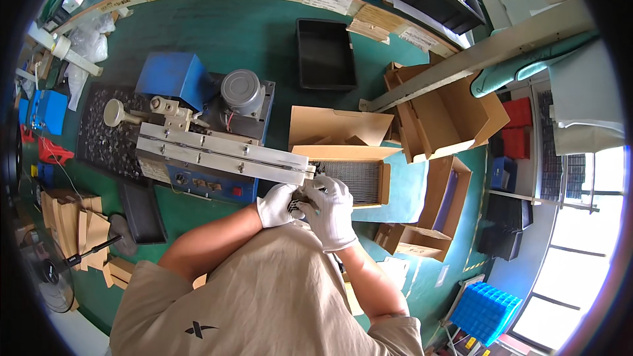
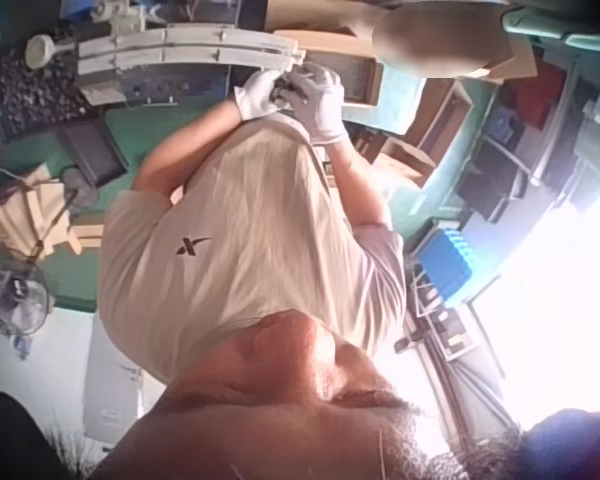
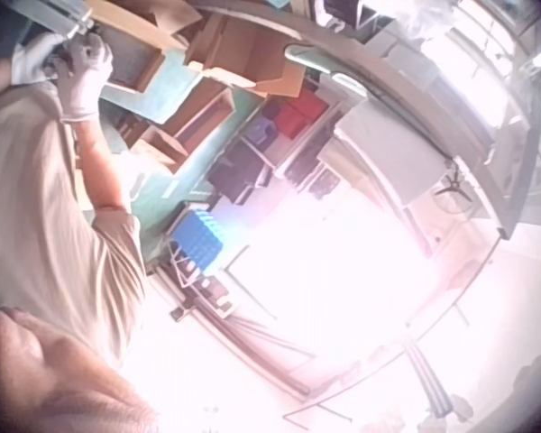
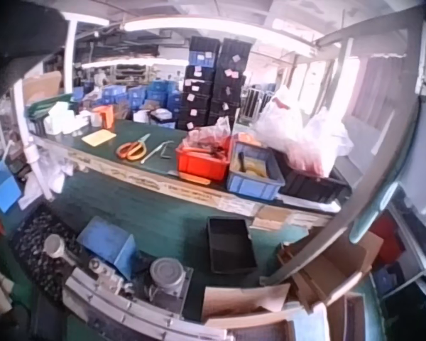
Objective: The person stands at a workbench and repeatedly picks up small metal components from a cardboard box. They insert the components into a blue and silver machine, manipulate them with gloved hands, and then place the processed items back into the box. The task involves continuous, repetitive handling of the metal parts.
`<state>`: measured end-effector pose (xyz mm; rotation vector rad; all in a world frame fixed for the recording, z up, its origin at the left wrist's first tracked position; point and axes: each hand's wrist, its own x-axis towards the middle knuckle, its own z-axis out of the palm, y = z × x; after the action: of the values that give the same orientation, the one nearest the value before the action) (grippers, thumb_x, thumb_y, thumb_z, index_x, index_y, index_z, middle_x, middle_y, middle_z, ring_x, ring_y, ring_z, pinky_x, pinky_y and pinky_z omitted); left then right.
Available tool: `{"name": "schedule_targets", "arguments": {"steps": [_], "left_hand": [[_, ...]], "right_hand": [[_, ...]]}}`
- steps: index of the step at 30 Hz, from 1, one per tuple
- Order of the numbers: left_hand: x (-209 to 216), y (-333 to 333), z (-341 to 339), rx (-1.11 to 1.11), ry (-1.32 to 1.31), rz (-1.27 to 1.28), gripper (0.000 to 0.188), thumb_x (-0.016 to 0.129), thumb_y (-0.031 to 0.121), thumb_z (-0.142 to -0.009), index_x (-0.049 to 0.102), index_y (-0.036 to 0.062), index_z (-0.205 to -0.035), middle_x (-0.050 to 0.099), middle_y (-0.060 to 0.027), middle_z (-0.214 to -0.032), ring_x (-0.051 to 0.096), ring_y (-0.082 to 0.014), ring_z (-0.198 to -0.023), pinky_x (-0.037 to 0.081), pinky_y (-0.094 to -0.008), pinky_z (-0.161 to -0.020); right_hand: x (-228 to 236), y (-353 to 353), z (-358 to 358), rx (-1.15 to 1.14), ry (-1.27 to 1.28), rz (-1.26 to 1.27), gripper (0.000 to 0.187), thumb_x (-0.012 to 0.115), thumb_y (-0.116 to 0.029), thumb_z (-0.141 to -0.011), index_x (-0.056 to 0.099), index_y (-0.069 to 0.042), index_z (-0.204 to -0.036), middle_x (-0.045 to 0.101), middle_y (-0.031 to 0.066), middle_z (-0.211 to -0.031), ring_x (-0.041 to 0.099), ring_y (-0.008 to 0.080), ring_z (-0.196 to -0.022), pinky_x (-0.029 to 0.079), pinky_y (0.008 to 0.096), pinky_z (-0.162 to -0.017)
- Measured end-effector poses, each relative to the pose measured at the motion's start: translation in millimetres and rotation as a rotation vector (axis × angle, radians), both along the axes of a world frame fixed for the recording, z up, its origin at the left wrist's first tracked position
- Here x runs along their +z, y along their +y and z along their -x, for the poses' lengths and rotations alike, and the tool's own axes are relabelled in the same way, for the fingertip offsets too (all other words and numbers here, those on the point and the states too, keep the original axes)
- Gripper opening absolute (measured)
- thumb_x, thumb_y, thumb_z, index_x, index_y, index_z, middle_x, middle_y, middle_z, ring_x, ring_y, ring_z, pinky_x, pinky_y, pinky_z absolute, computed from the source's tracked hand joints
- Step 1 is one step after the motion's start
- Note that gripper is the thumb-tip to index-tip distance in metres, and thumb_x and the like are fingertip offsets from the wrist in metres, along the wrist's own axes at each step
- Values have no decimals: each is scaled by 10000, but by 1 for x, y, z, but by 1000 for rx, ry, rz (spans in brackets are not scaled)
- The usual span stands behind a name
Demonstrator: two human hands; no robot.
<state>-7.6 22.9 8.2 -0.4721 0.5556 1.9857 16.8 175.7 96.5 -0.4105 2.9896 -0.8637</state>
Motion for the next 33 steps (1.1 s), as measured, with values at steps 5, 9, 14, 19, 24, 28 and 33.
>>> {"name": "schedule_targets", "arguments": {"steps": [5, 9, 14, 19, 24, 28, 33], "left_hand": [[-5, 3, 2, -10, 108, 56, 434, 387, 452, -1068, 615, 109, -1203, 702, -67, -984, 662, -162, -758, 423, -235, -509], [11, 3, 7, -23, 80, 8, 458, 382, 461, -1078, 606, 82, -1204, 732, -141, -1025, 718, -214, -768, 452, -224, -521], [7, 4, 6, -17, 64, 24, 448, 408, 451, -1074, 613, 82, -1226, 722, -119, -1028, 684, -197, -755, 469, -247, -542], [9, 1, 2, -68, 106, 101, 432, 450, 455, -1061, 632, 90, -1205, 706, -88, -1015, 660, -169, -795, 463, -245, -571], [6, -3, 0, -128, 52, 102, 412, 469, 435, -1057, 604, 87, -1233, 686, -73, -1028, 665, -187, -829, 463, -248, -580], [12, -1, 2, -101, 106, 170, 415, 425, 427, -1065, 593, 89, -1237, 702, -116, -1059, 682, -181, -816, 423, -233, -538], [11, -10, -3, -114, 646, 158, 333, 564, 296, -1017, 535, 79, -1267, 646, -121, -1108, 653, -179, -824, 461, -235, -566]], "right_hand": [[-4, 8, 2, -54, -19, 260, 266, 738, -44, -748, 688, -71, -1008, 651, 128, -1051, 613, 363, -999, 489, 448, -892], [17, 20, 18, -105, 36, 225, 206, 648, 47, -813, 622, -41, -998, 642, 146, -934, 627, 361, -878, 510, 419, -800], [28, 14, 38, -38, 128, 35, 178, 650, 15, -829, 609, -50, -990, 630, 154, -913, 605, 382, -865, 489, 455, -791], [29, 8, 41, 11, 140, 3, 161, 634, 28, -843, 610, -43, -985, 638, 154, -931, 608, 383, -896, 491, 459, -821], [22, 7, 41, -15, 144, 103, 145, 636, 27, -843, 610, -42, -968, 644, 153, -935, 613, 378, -889, 497, 447, -816], [16, 3, 38, -45, 135, 146, 165, 661, 42, -820, 623, -41, -958, 649, 153, -941, 623, 375, -882, 509, 427, -804], [34, -10, 38, -66, 208, 236, 311, 715, 57, -791, 667, -33, -1085, 667, 125, -932, 640, 306, -846, 521, 383, -777]]}}
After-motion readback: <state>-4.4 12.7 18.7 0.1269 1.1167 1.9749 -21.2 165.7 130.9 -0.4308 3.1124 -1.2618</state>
